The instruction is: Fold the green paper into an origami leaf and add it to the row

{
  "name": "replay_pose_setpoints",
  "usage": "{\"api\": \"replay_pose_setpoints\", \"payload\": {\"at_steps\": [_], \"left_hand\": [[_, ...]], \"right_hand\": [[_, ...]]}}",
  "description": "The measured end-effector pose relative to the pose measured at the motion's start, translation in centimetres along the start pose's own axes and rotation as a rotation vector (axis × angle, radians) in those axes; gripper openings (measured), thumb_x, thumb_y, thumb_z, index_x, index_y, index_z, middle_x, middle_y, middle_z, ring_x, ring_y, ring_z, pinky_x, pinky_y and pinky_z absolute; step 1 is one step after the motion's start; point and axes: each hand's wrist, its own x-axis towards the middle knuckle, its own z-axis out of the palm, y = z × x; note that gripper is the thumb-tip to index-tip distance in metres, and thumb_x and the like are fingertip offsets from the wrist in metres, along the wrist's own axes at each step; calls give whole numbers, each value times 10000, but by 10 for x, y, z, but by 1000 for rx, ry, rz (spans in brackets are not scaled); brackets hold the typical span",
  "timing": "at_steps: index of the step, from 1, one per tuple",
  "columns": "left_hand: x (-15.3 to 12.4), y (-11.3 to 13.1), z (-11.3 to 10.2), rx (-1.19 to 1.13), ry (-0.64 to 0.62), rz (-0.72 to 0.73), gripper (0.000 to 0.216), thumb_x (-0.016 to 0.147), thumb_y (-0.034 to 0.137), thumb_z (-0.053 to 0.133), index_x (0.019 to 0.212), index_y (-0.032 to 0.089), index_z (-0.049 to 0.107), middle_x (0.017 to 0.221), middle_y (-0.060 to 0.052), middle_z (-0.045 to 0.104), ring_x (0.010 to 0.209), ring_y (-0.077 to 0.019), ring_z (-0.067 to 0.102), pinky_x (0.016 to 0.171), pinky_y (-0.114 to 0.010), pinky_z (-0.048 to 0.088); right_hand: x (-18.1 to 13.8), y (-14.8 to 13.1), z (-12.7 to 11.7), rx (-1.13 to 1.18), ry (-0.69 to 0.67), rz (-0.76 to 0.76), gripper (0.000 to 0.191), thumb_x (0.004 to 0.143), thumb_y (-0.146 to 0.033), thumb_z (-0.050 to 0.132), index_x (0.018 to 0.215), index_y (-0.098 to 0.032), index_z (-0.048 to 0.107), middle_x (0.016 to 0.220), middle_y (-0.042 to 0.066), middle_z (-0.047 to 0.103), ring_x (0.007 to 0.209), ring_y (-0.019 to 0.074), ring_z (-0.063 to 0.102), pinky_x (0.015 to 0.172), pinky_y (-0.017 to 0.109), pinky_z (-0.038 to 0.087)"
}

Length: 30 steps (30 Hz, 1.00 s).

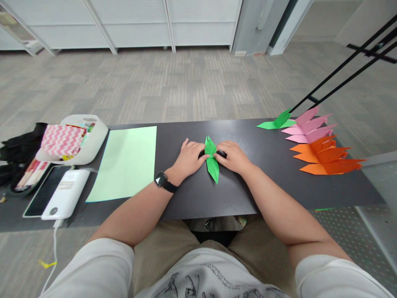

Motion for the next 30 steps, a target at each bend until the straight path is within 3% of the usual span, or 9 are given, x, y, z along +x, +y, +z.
{"api": "replay_pose_setpoints", "payload": {"at_steps": [4, 9, 13, 15, 17, 23, 30], "left_hand": [[1, 0, 1, -42, 26, -47, 180, 1008, 328, 719, 1134, 256, 612, 1103, -44, 765, 1174, -295, 681, 1295, -688, 305], [2, -1, 4, -100, 55, -79, 457, 964, 272, 764, 1359, 263, 534, 1135, -37, 771, 1209, -290, 689, 1305, -661, 303], [1, 0, 4, -120, 62, -76, 566, 957, 253, 764, 1442, 270, 473, 1134, -29, 783, 1250, -300, 687, 1309, -664, 282], [1, 1, 3, -116, 67, -74, 559, 958, 253, 763, 1435, 271, 474, 1139, -33, 780, 1241, -301, 692, 1306, -670, 281], [0, 2, 2, -103, 67, -73, 523, 960, 265, 767, 1408, 269, 495, 1165, -41, 771, 1225, -300, 693, 1302, -674, 288], [0, 4, -1, 41, 31, -57, 294, 1013, 320, 732, 1293, 259, 669, 1346, -81, 696, 1306, -302, 640, 1311, -627, 314], [-2, 6, -2, 94, -24, 12, 303, 1074, 348, 636, 1350, 293, 749, 1507, -64, 671, 1345, -306, 611, 1313, -647, 295]], "right_hand": [[1, 0, 3, 20, 13, 23, 145, 1015, -354, 602, 970, -256, 699, 982, 57, 762, 1008, 274, 666, 945, 424, 453], [2, -2, 4, 38, 13, 81, 145, 970, -319, 631, 1086, -267, 700, 1087, 65, 781, 1083, 301, 679, 987, 460, 462], [1, -5, 5, 93, 41, 119, 556, 924, -277, 664, 1470, -262, 560, 1176, 74, 785, 1169, 318, 686, 1054, 494, 467], [0, -5, 5, 109, 54, 118, 688, 911, -265, 677, 1567, -251, 472, 1215, 87, 774, 1193, 320, 687, 1077, 501, 474], [-1, -6, 6, 106, 64, 104, 656, 912, -252, 681, 1543, -249, 504, 1270, 106, 747, 1205, 315, 686, 1076, 496, 488], [-2, -2, 9, 36, 102, 13, 284, 958, -256, 675, 1235, -266, 735, 1312, 123, 676, 1266, 308, 649, 1060, 495, 526], [-3, 3, 12, 21, 60, 11, 293, 987, -273, 668, 1254, -288, 788, 1339, 102, 714, 1267, 319, 655, 1119, 545, 514]]}}
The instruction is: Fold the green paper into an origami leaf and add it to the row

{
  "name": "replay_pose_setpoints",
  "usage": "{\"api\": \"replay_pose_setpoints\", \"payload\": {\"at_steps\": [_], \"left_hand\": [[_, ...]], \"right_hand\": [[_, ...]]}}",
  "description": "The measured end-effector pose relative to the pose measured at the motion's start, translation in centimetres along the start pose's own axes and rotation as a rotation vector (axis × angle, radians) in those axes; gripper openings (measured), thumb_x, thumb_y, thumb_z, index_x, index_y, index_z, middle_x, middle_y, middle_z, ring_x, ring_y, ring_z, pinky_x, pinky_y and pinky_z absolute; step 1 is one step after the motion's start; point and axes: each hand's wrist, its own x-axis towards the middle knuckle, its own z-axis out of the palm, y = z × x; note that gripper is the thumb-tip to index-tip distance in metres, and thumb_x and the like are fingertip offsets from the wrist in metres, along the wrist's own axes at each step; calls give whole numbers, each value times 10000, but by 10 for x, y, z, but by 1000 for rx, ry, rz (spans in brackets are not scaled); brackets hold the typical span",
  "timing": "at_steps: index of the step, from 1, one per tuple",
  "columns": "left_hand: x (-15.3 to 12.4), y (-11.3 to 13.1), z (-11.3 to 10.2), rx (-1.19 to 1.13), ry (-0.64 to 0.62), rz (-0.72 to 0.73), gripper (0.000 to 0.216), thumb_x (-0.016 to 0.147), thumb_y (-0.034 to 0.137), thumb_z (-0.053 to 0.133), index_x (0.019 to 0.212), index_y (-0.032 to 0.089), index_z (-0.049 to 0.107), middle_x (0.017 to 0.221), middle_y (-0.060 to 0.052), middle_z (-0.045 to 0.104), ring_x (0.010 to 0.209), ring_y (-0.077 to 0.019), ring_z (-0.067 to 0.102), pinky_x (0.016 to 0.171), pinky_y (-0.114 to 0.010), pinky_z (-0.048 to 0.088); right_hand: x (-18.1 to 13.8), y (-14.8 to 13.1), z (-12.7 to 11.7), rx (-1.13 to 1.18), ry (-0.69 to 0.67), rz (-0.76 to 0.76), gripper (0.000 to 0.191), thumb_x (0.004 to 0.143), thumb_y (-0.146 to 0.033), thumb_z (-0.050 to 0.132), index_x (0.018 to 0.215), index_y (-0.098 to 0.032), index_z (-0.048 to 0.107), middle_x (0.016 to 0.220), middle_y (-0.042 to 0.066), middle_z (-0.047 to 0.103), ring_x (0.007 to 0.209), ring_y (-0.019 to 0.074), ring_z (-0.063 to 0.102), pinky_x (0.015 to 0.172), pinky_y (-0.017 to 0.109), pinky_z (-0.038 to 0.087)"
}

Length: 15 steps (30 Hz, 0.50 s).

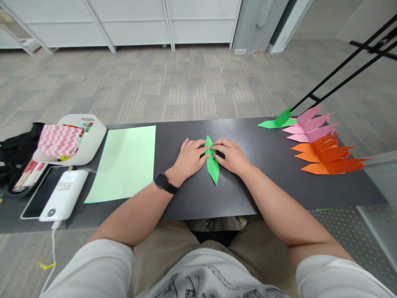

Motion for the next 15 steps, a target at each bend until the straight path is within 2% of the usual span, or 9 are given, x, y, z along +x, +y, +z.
{"api": "replay_pose_setpoints", "payload": {"at_steps": [7, 15], "left_hand": [[2, -2, 3, 10, -34, 32, 384, 1093, 389, 599, 1445, 286, 713, 1531, -52, 683, 1338, -310, 587, 1310, -624, 294], [4, -6, 3, 2, -31, 49, 413, 1088, 361, 595, 1485, 292, 687, 1600, -36, 636, 1320, -300, 577, 1218, -533, 406]], "right_hand": [[0, 0, 0, -27, -27, 3, 283, 1013, -295, 648, 1242, -292, 816, 1339, 83, 739, 1251, 307, 666, 1128, 535, 508], [-1, -3, -2, -48, -1, -30, 222, 1007, -276, 656, 1175, -257, 800, 1395, 102, 715, 1306, 323, 630, 1146, 552, 492]]}}
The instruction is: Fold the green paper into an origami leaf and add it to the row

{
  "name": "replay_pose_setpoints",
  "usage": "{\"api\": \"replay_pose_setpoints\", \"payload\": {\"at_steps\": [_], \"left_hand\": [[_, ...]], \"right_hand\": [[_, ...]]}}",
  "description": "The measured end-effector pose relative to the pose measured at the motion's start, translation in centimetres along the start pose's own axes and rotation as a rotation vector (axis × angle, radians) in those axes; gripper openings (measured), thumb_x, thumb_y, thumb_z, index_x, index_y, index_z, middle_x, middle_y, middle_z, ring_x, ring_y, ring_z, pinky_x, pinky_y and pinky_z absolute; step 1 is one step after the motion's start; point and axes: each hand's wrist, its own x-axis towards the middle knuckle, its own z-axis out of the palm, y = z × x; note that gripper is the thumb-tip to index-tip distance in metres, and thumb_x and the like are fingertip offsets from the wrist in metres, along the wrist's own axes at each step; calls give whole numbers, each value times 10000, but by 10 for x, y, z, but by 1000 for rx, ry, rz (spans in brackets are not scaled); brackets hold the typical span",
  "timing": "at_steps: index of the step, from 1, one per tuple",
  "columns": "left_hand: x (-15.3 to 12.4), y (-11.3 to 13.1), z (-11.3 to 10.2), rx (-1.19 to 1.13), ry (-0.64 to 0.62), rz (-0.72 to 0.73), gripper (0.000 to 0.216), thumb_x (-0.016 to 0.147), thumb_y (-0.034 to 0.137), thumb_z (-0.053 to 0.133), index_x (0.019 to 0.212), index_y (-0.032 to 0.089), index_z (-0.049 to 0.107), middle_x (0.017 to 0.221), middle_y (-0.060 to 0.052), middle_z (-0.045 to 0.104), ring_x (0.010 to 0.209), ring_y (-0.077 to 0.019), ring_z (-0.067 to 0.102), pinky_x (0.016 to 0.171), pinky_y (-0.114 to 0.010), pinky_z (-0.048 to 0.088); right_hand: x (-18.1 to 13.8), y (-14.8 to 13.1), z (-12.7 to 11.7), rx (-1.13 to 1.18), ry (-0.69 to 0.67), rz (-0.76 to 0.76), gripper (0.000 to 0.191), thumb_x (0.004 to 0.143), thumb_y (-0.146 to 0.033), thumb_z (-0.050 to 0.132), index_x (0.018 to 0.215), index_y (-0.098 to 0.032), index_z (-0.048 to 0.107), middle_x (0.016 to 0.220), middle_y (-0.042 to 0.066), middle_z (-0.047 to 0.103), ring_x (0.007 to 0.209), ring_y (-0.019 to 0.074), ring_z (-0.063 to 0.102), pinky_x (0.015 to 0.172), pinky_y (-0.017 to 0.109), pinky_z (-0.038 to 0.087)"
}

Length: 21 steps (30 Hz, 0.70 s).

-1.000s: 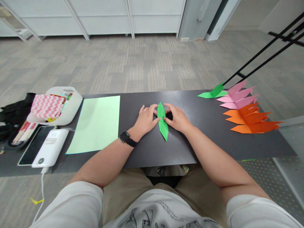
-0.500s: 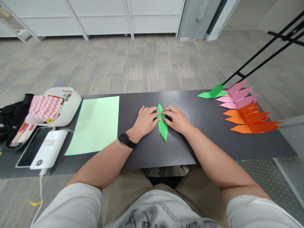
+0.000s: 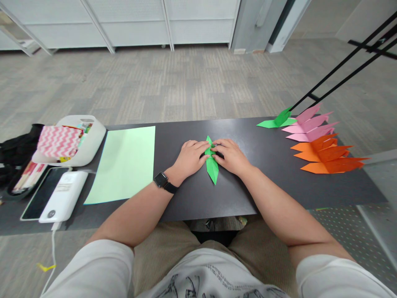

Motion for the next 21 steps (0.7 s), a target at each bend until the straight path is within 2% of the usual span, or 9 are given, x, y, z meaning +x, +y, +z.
{"api": "replay_pose_setpoints", "payload": {"at_steps": [9, 14, 21], "left_hand": [[0, 3, -1, 36, -37, -5, 404, 1102, 385, 553, 1472, 308, 695, 1617, -10, 621, 1324, -327, 544, 1176, -551, 403], [1, 3, -3, 31, -30, -14, 394, 1107, 386, 538, 1458, 315, 701, 1614, -7, 621, 1325, -319, 543, 1158, -538, 407], [1, 2, 4, 5, 20, -37, 358, 1096, 418, 573, 1381, 291, 747, 1567, -14, 662, 1310, -311, 552, 1162, -540, 404]], "right_hand": [[0, 1, 1, 32, -9, 16, 200, 1004, -282, 663, 1178, -260, 760, 1349, 96, 735, 1276, 315, 649, 1136, 548, 493], [0, 0, -1, 67, 3, 43, 285, 993, -264, 672, 1274, -264, 724, 1340, 89, 737, 1271, 305, 648, 1130, 526, 496], [-1, -4, -1, -13, 45, 132, 304, 966, -352, 743, 1262, -287, 725, 1378, 113, 684, 1345, 350, 584, 1175, 590, 452]]}}
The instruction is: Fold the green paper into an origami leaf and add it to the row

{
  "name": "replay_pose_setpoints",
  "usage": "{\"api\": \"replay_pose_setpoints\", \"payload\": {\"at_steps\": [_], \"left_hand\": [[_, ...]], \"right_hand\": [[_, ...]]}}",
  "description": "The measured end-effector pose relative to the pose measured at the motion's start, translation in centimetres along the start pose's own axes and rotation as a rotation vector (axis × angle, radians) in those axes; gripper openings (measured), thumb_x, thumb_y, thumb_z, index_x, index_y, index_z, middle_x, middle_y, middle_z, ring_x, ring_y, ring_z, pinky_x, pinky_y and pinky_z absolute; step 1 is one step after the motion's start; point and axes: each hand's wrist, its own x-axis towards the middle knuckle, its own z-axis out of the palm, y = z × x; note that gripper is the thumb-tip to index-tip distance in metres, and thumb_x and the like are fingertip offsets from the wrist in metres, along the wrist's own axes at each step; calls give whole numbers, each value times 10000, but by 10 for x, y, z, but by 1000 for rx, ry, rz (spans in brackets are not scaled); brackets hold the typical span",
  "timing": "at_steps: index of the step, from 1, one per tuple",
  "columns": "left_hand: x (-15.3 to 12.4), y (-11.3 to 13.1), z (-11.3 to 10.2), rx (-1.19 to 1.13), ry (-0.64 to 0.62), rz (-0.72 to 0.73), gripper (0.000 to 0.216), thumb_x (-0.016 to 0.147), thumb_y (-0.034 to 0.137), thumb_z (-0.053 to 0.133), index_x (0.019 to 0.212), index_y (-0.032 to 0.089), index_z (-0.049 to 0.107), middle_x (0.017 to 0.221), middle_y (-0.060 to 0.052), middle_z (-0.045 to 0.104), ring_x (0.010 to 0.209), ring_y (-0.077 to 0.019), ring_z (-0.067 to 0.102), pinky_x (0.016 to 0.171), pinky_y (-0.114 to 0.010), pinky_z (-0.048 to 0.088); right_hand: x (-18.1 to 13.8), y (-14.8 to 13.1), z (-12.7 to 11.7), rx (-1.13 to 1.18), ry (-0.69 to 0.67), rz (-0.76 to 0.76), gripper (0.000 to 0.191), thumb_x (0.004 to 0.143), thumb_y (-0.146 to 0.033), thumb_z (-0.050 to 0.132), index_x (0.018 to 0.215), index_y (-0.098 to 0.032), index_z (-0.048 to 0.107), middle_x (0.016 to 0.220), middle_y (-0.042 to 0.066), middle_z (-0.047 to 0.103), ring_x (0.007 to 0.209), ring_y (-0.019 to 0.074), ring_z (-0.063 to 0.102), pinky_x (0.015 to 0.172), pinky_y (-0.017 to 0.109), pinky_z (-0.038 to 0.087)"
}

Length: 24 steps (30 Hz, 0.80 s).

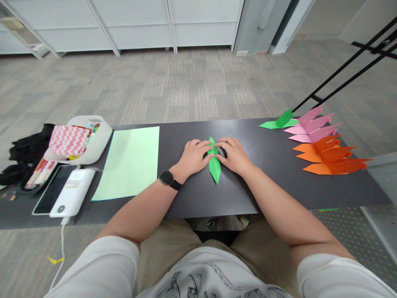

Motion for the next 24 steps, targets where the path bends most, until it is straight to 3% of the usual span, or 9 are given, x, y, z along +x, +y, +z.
{"api": "replay_pose_setpoints", "payload": {"at_steps": [7, 16, 24], "left_hand": [[0, 1, 4, -7, 11, -6, 356, 1073, 431, 617, 1374, 291, 744, 1574, -26, 652, 1329, -322, 537, 1170, -547, 408], [-2, -1, -2, -6, -52, 25, 398, 1102, 342, 535, 1466, 290, 687, 1628, -25, 601, 1340, -300, 523, 1217, -528, 377], [-1, 1, -1, -23, -27, -10, 361, 1097, 378, 566, 1406, 272, 718, 1600, -24, 628, 1345, -309, 529, 1216, -539, 385]], "right_hand": [[-2, 6, 1, 18, -25, 60, 437, 953, -392, 728, 1377, -305, 667, 1463, 135, 617, 1473, 381, 519, 1285, 752, 275], [-2, 10, 5, -13, -65, 108, 517, 946, -389, 739, 1451, -336, 641, 1588, 127, 549, 1591, 435, 392, 1275, 804, 249], [-3, 13, 7, -38, -55, 94, 437, 957, -411, 746, 1386, -344, 702, 1592, 116, 545, 1599, 440, 383, 1270, 812, 247]]}}
